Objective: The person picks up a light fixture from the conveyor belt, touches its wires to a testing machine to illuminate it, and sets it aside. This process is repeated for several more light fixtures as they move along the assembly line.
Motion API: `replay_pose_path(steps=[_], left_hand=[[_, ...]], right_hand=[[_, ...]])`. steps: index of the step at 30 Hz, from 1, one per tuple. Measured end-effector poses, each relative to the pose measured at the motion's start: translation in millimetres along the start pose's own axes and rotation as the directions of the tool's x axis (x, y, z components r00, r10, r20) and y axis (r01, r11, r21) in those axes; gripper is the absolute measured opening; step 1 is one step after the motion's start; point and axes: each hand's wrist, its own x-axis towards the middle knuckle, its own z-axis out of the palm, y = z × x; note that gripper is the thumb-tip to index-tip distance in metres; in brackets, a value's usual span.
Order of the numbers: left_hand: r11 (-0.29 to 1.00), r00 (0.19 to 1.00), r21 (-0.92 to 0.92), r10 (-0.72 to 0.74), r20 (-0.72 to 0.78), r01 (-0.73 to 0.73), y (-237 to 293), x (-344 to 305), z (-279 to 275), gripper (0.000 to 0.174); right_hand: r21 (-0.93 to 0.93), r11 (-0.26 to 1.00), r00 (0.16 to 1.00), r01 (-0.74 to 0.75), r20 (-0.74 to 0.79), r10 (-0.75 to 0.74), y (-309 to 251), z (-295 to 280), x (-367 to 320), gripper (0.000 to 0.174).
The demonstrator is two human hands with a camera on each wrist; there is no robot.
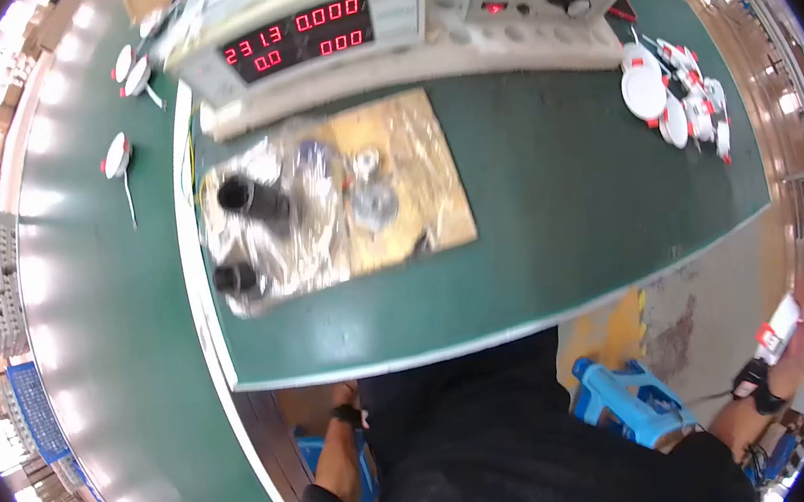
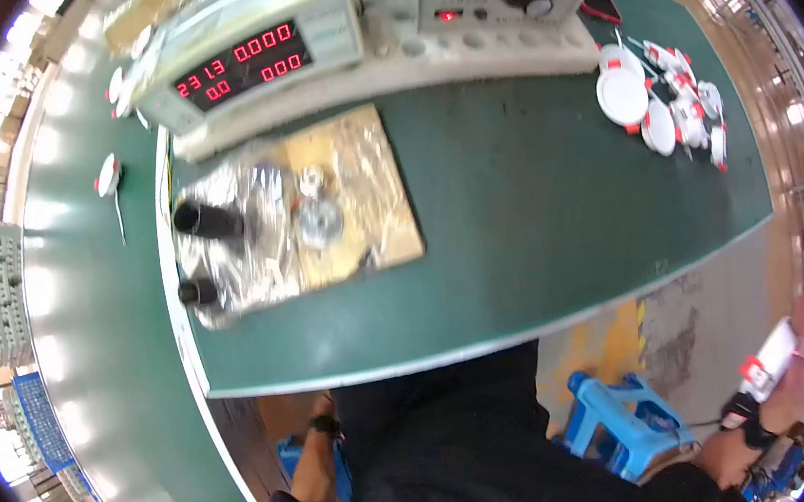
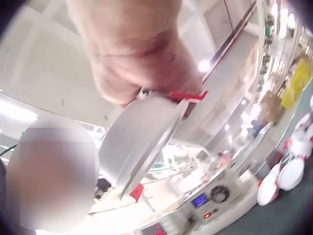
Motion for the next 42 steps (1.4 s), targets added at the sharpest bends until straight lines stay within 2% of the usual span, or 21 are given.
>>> replay_pose_path(steps=[2,6,8,10,12,14,17,20,22,23,24,25,26,27,28,30,32,33,37,41,42], left_hand=[[0.992,0.999,-0.123,0.035,-0.042,-0.040,-3.0,16.0,-4.3,0.057],[0.982,0.990,0.152,-0.125,0.064,0.115,-26.7,-46.5,-29.0,0.065],[0.984,0.996,0.169,-0.066,0.055,0.056,-29.8,-69.5,-23.2,0.063],[0.996,0.994,0.020,0.092,-0.051,-0.091,-47.2,-102.1,-9.6,0.052],[0.933,0.979,0.304,0.201,0.006,-0.194,-41.7,-155.8,-15.0,0.041],[0.870,0.988,0.469,0.126,0.089,-0.153,-21.7,-192.4,-23.7,0.036],[0.841,0.960,0.538,-0.193,0.203,0.056,51.6,-247.1,-39.7,0.034],[0.823,0.935,0.547,-0.299,0.190,0.152,147.6,-272.5,-45.8,0.032],[0.883,0.988,0.462,-0.131,0.079,0.080,193.0,-262.6,-52.4,0.031],[0.943,0.999,0.330,0.048,0.010,-0.049,203.7,-250.4,-57.4,0.032],[0.920,0.978,0.352,0.203,-0.055,-0.171,223.1,-238.2,-60.3,0.029],[0.941,0.958,0.265,0.252,-0.137,-0.210,252.7,-231.0,-58.8,0.026],[0.879,0.893,0.284,0.430,-0.132,-0.382,275.0,-227.5,-59.5,0.024],[0.871,0.861,0.110,0.491,-0.133,-0.479,311.6,-237.7,-48.8,0.024],[0.783,0.780,-0.013,0.618,-0.100,-0.622,330.7,-241.0,-43.5,0.023],[0.620,0.623,0.058,0.780,0.059,-0.782,369.8,-249.9,-28.6,0.024],[0.622,0.592,-0.081,0.771,0.234,-0.778,392.5,-227.0,1.4,0.034],[0.607,0.557,-0.310,0.795,0.240,-0.732,384.6,-200.8,23.9,0.041],[0.635,0.657,-0.635,0.710,0.253,-0.441,382.8,-177.4,50.1,0.042],[0.697,0.702,-0.490,0.679,0.216,-0.523,377.2,-162.3,56.5,0.051],[0.676,0.680,-0.561,0.689,0.249,-0.479,380.0,-163.5,61.1,0.055]], right_hand=[[0.250,0.940,0.943,-0.232,0.294,0.155,3.3,-26.7,-13.5,0.030],[0.174,0.964,0.922,-0.203,0.365,0.128,2.1,-26.1,-36.6,0.028],[0.140,0.962,0.912,-0.234,0.373,0.167,6.2,-36.7,-24.2,0.029],[0.051,0.970,0.926,-0.237,0.314,0.209,18.4,-46.3,-1.5,0.028],[0.033,0.958,0.927,-0.284,0.267,0.265,28.9,-35.7,21.5,0.028],[-0.021,0.938,0.912,-0.347,0.227,0.343,61.6,-14.4,55.7,0.030],[-0.057,0.870,0.860,-0.489,0.133,0.492,73.8,10.2,100.3,0.029],[-0.056,0.752,0.734,-0.657,0.181,0.655,4.8,130.3,114.8,0.033],[-0.247,0.951,0.885,-0.188,0.376,0.273,14.9,150.4,125.1,0.038],[-0.128,0.990,0.847,0.055,0.531,0.022,30.2,154.4,110.6,0.036],[0.053,0.965,0.733,0.258,0.639,-0.231,46.0,159.2,96.3,0.034],[0.240,0.969,0.676,0.056,0.705,-0.213,14.5,195.4,55.7,0.032],[0.259,0.966,0.693,-0.018,0.699,-0.175,-1.6,217.3,20.4,0.029],[0.272,0.959,0.714,-0.076,0.686,-0.138,-8.3,236.1,-11.4,0.028],[0.203,0.939,0.652,-0.278,0.758,0.029,-25.8,255.7,-32.0,0.027],[0.255,0.883,0.503,-0.394,0.864,-0.025,-35.0,290.1,-59.6,0.027],[0.229,0.853,0.393,-0.470,0.919,-0.030,-36.7,311.1,-79.5,0.028],[0.201,0.850,0.349,-0.486,0.937,-0.022,-39.1,317.3,-84.0,0.029],[0.175,0.848,0.398,-0.501,0.916,0.046,-39.2,312.9,-85.9,0.028],[0.101,0.802,0.331,-0.588,0.935,0.125,-42.2,294.6,-88.3,0.031],[0.100,0.790,0.312,-0.605,0.943,0.120,-39.4,293.7,-90.0,0.031]])
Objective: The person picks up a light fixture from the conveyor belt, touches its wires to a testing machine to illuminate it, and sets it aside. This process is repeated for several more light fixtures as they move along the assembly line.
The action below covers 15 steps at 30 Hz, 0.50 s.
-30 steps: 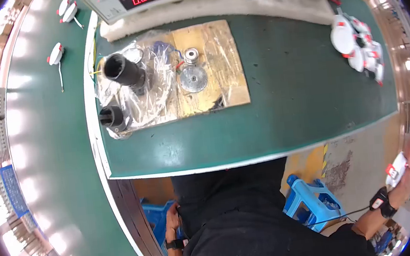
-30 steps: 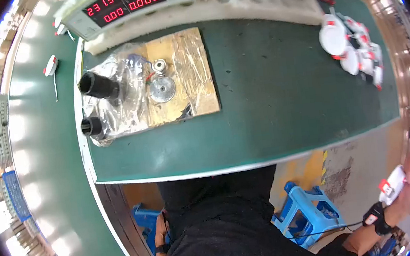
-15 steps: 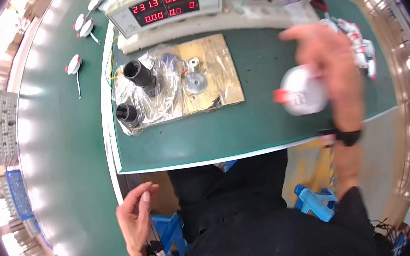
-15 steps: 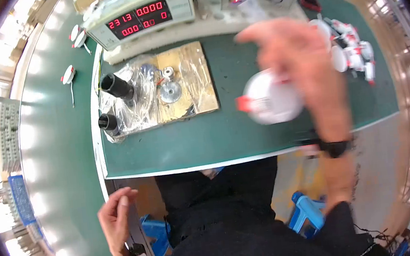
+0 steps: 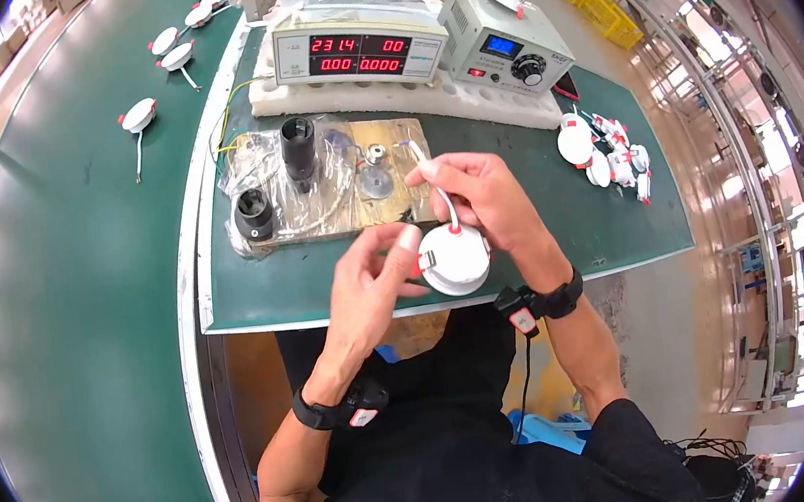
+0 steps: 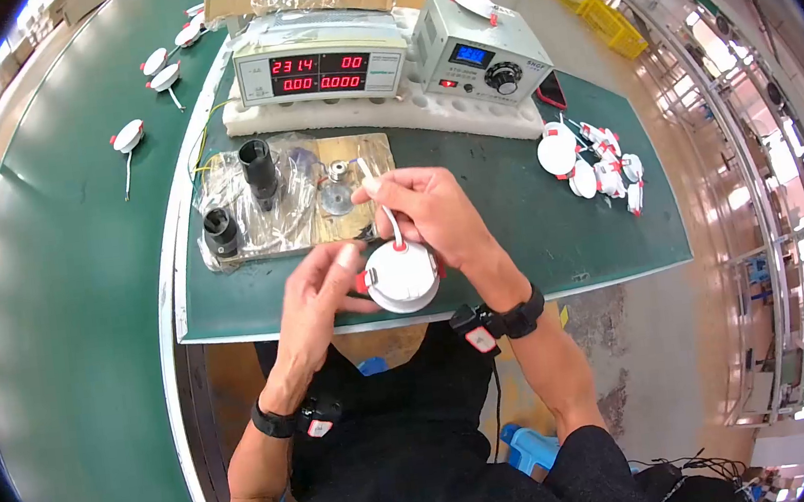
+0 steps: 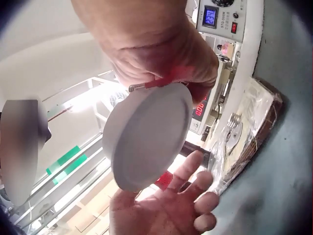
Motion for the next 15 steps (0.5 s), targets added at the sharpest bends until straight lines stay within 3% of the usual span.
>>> replay_pose_path(steps=[1,3,5,11,15], left_hand=[[0.973,0.985,-0.201,-0.082,0.151,0.112,3.2,2.7,-0.3,0.055],[0.794,0.866,-0.472,-0.129,0.483,0.382,4.4,8.1,1.4,0.060],[0.805,0.870,-0.453,-0.150,0.469,0.383,3.1,13.5,6.4,0.066],[0.847,0.883,-0.364,-0.229,0.409,0.388,-9.8,21.5,7.1,0.058],[0.813,0.859,-0.393,-0.234,0.455,0.430,-11.2,28.2,4.8,0.054]], right_hand=[[0.004,1.000,1.000,0.012,0.005,-0.012,5.8,0.9,0.7,0.031],[0.014,0.999,0.999,0.045,0.014,-0.045,18.1,1.4,6.4,0.031],[-0.038,0.997,0.998,0.069,-0.006,-0.069,27.9,-1.2,12.4,0.030],[-0.123,0.992,1.000,0.020,-0.018,-0.022,38.3,-11.6,25.0,0.031],[-0.269,0.962,0.998,0.052,0.037,-0.044,49.3,-10.3,37.5,0.032]])
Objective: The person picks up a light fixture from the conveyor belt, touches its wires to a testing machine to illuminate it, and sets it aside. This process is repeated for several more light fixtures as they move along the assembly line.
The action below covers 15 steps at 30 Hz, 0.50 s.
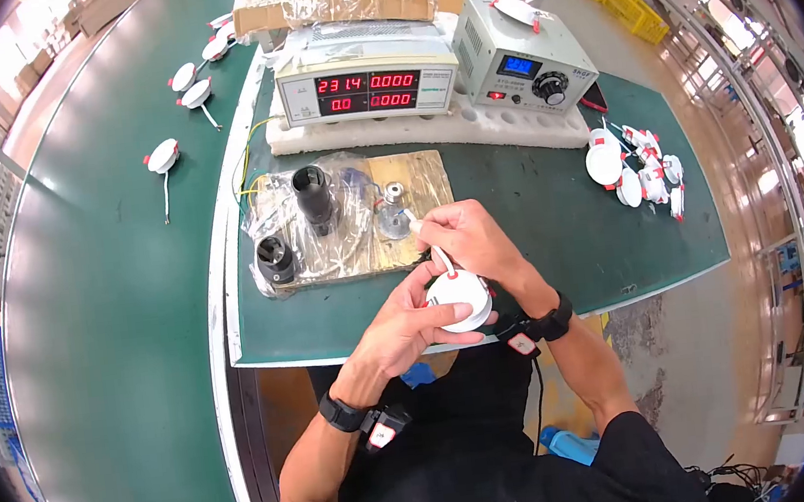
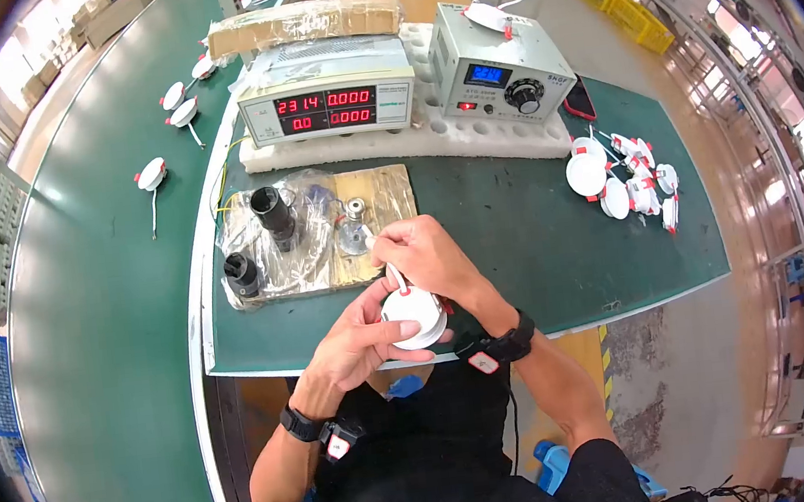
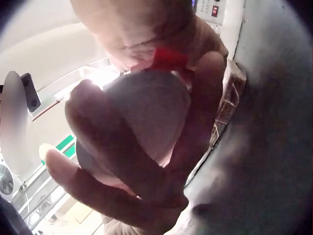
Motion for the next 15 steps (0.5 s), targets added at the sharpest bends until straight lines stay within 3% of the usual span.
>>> replay_pose_path(steps=[3,15], left_hand=[[0.993,0.999,-0.113,-0.042,0.034,0.045,4.8,0.7,-1.5,0.054],[0.992,0.991,0.000,-0.127,0.052,0.127,16.7,8.4,-10.7,0.050]], right_hand=[[0.013,0.999,0.999,-0.036,-0.018,0.036,-11.6,3.6,0.4,0.027],[-0.013,1.000,0.999,-0.023,-0.046,0.022,1.6,1.9,7.1,0.025]])
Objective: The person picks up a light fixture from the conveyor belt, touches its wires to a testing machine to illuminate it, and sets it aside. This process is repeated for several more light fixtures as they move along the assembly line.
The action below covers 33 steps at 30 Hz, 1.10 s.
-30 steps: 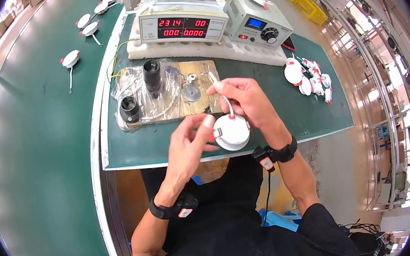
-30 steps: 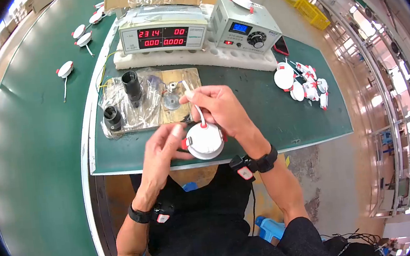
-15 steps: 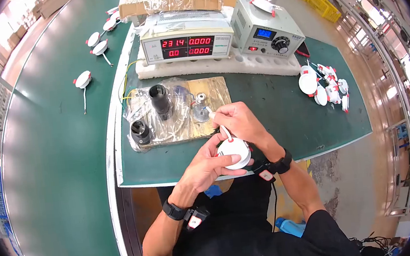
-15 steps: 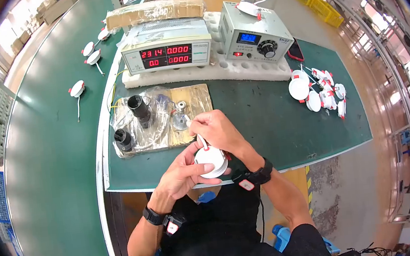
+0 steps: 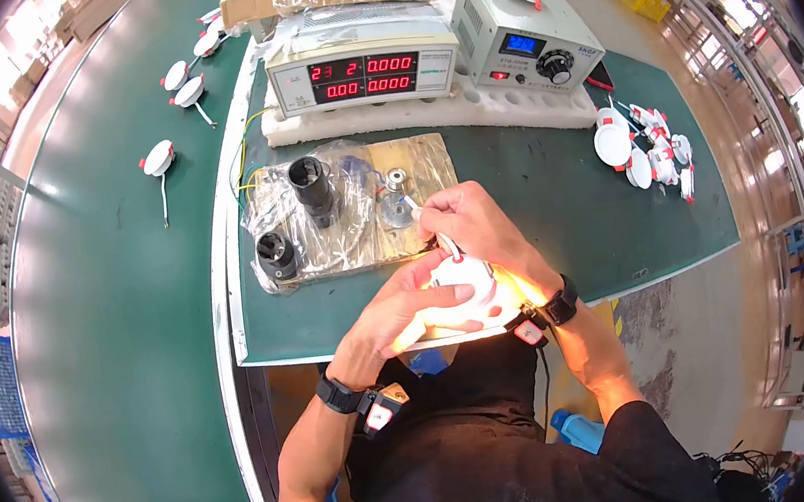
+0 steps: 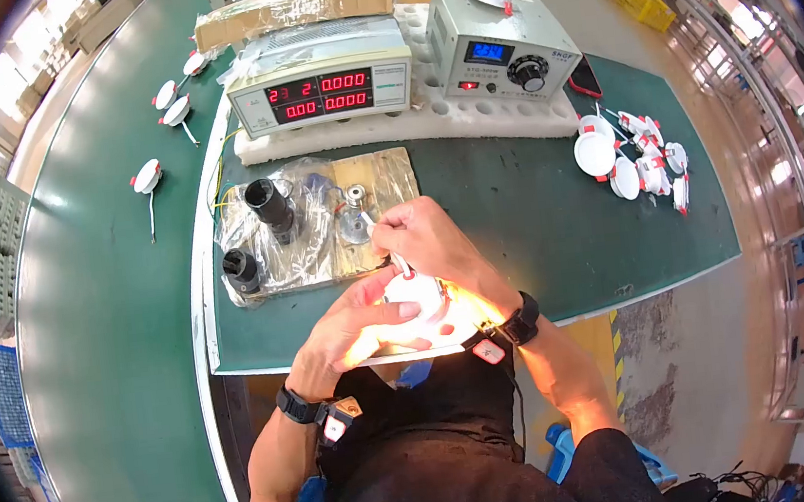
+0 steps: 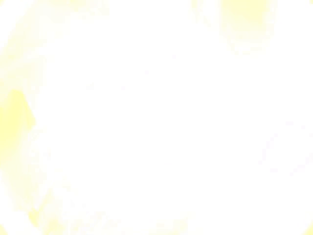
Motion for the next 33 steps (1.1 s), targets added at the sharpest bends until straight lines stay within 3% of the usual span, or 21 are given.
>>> replay_pose_path(steps=[14,15,17,33], left_hand=[[0.999,0.999,0.011,-0.031,-0.020,0.032,6.6,3.3,7.4,0.051],[0.998,0.997,-0.038,-0.045,0.065,0.048,8.5,5.1,6.9,0.051],[0.999,0.999,-0.015,-0.038,-0.019,0.038,7.6,3.8,9.0,0.053],[1.000,1.000,0.017,-0.020,-0.020,0.021,-2.5,11.3,4.3,0.051]], right_hand=[[-0.033,0.999,1.000,0.004,-0.018,-0.005,4.6,-2.2,4.6,0.028],[-0.035,0.999,1.000,0.011,-0.021,-0.012,4.9,-2.2,5.7,0.028],[-0.040,0.999,0.999,0.021,-0.027,-0.022,5.8,-1.6,5.8,0.028],[-0.021,0.999,0.999,-0.034,-0.031,0.033,1.5,0.6,1.2,0.025]])
